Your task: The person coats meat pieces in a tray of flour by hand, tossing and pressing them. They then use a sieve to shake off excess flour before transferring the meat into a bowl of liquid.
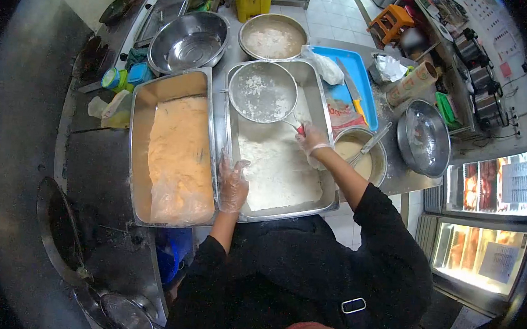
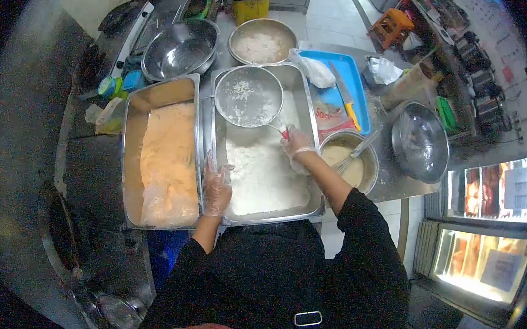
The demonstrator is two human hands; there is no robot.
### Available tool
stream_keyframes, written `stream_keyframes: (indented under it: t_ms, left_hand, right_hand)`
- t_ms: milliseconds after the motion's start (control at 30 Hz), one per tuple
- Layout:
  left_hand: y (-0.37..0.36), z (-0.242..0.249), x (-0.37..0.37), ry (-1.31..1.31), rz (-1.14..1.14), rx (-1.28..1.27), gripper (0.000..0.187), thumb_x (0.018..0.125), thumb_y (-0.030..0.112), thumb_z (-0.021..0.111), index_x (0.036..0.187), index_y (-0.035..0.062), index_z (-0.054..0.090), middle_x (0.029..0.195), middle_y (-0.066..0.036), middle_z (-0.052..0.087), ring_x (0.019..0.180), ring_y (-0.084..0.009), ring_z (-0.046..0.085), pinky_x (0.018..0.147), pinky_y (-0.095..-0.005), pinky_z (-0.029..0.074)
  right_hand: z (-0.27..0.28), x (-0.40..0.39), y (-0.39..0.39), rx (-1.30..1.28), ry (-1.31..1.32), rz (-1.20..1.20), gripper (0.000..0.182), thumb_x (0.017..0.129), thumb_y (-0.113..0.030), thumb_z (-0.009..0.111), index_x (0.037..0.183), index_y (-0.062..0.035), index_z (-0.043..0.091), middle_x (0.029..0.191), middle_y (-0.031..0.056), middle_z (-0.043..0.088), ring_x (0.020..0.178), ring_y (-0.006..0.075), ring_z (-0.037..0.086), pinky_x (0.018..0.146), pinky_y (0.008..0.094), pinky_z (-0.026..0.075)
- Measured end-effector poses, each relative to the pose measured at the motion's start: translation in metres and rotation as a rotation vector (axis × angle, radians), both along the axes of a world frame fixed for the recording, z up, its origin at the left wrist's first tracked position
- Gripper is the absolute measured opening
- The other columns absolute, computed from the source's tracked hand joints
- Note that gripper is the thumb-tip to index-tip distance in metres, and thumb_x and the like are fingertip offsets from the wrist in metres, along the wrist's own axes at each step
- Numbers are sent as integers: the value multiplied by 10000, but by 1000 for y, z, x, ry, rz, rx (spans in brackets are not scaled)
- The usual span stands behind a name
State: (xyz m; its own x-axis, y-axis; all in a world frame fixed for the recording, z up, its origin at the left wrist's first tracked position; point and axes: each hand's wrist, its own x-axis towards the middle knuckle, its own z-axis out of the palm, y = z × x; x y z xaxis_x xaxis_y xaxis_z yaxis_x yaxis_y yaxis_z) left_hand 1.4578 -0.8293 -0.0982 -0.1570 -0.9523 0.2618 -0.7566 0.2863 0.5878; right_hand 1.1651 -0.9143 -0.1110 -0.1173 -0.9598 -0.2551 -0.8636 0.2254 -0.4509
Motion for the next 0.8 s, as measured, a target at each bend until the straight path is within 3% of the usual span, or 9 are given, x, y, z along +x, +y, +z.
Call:
stream_keyframes:
  t_ms: [167,300,500,600,700,800]
  left_hand:
    - [-2,2,1,21,-5,48,356,774,-75,517,1056,102,642,1502,-300,306,1355,-497,331,1122,-520,322]
    - [-1,10,-1,29,-20,53,349,771,-70,515,1057,88,638,1500,-306,304,1362,-496,320,1137,-519,297]
    - [-4,3,1,-19,-52,-18,364,767,-71,496,1074,72,629,1478,-337,316,1362,-497,324,1141,-527,279]
    - [-2,0,0,-44,-34,-14,383,767,-69,491,1092,82,625,1470,-342,324,1352,-499,338,1132,-534,290]
    - [0,-2,0,-49,-29,-14,385,773,-63,492,1101,92,622,1465,-337,334,1348,-494,346,1121,-544,301]
    - [-1,5,0,-39,-26,24,374,780,-55,496,1092,101,629,1458,-333,345,1350,-488,347,1121,-545,301]
  right_hand:
    - [39,7,5,-191,209,98,198,854,-239,655,957,-71,633,928,181,677,889,369,662,772,487,509]
    - [20,4,0,-241,444,78,183,864,-231,602,950,-97,692,894,140,694,829,312,694,722,470,538]
    - [19,7,0,-201,473,-62,230,869,-191,578,1045,-76,671,896,115,701,852,297,696,731,461,547]
    - [20,8,4,-231,552,18,321,870,-246,613,1135,-65,633,940,127,695,915,304,685,783,459,542]
    - [48,10,11,-308,423,60,470,846,-351,667,1197,-46,597,961,151,686,946,328,671,826,477,527]
    - [47,-17,-26,-632,222,69,458,819,-324,717,1177,-61,604,1146,156,659,994,364,642,862,460,504]
